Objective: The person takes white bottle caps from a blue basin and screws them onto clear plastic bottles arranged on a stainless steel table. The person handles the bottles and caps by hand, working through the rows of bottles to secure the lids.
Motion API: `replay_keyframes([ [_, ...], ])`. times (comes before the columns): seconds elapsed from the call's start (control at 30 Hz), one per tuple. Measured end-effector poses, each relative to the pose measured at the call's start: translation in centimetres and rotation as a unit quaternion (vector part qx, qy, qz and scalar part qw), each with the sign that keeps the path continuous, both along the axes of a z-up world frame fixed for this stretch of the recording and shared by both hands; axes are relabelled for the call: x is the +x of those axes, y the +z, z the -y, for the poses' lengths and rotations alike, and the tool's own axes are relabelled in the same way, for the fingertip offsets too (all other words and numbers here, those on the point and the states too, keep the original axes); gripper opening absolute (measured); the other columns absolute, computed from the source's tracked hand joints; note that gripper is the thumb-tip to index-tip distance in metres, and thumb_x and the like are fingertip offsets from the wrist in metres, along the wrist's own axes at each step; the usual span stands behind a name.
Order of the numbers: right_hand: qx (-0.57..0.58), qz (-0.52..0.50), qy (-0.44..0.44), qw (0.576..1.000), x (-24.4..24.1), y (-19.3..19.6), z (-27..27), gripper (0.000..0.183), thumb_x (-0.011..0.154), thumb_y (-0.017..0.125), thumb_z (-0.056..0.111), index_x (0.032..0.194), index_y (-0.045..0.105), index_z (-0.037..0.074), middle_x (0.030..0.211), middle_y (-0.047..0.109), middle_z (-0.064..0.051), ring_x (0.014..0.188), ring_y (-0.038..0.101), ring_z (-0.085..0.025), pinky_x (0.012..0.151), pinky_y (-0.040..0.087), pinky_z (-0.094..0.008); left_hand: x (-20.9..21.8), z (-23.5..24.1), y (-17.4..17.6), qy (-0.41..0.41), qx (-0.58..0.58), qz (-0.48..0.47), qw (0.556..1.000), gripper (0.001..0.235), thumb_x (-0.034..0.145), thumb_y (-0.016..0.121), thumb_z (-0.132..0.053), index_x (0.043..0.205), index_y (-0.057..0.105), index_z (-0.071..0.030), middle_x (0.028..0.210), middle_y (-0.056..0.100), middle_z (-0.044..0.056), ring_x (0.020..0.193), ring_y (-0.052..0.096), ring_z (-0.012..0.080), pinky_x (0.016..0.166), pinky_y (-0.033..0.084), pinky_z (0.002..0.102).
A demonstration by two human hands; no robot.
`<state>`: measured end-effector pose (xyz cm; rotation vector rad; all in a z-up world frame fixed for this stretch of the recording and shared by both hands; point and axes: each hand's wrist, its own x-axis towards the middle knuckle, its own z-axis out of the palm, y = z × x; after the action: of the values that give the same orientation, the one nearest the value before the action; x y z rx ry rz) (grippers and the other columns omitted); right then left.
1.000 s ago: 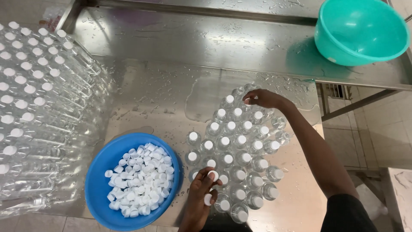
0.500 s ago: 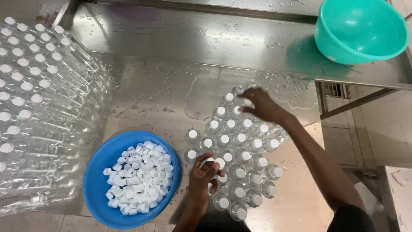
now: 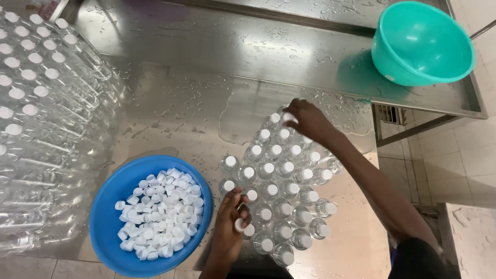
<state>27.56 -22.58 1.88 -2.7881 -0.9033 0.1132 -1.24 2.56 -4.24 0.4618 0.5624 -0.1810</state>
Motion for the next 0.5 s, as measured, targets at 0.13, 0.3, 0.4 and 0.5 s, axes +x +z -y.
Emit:
replay_keyframes([
  [0.13,-0.031,0.044,-0.018,0.998,7.5,-6.1,3.4,0.054,0.101,0.072,0.052,0.136,0.075,0.011,0.133,0.068,-0.013,0.129,0.061,-0.039,0.110,0.047,-0.058,-2.2,-3.0,-4.3,0.079,-0.061,-0.004,0.995,0.038,0.094,0.069,0.000,0.132,0.062,-0.002,0.108,0.064,0.014,0.084,0.059,0.0222,0.060,0.047,0.029],
  [0.3,-0.004,-0.056,-0.014,0.998,8.6,-6.4,4.1,0.059,0.100,0.063,0.064,0.137,0.075,0.019,0.144,0.073,-0.009,0.137,0.061,-0.037,0.125,0.019,-0.059,-5.2,-6.3,-5.3,0.131,-0.065,-0.082,0.986,0.065,0.083,0.056,0.019,0.143,0.058,-0.008,0.129,0.062,0.018,0.109,0.060,0.0290,0.083,0.054,0.036],
  [0.4,0.022,-0.106,-0.015,0.994,10.0,-6.4,4.3,0.058,0.111,0.045,0.058,0.130,0.081,0.018,0.117,0.085,-0.007,0.112,0.078,-0.030,0.123,0.020,-0.062,-5.0,-6.5,-2.9,0.137,-0.055,-0.074,0.986,0.070,0.078,0.054,0.021,0.141,0.059,-0.008,0.130,0.062,0.017,0.110,0.059,0.0277,0.087,0.052,0.035],
  [0.5,0.025,-0.209,-0.083,0.974,10.9,-5.8,4.1,0.050,0.106,0.054,0.060,0.135,0.079,0.029,0.130,0.082,0.002,0.119,0.076,-0.026,0.127,0.007,-0.063,-4.2,-6.1,-0.4,0.137,-0.061,-0.089,0.985,0.076,0.077,0.047,0.024,0.144,0.054,-0.010,0.140,0.059,0.018,0.131,0.058,0.0325,0.105,0.051,0.040],
])
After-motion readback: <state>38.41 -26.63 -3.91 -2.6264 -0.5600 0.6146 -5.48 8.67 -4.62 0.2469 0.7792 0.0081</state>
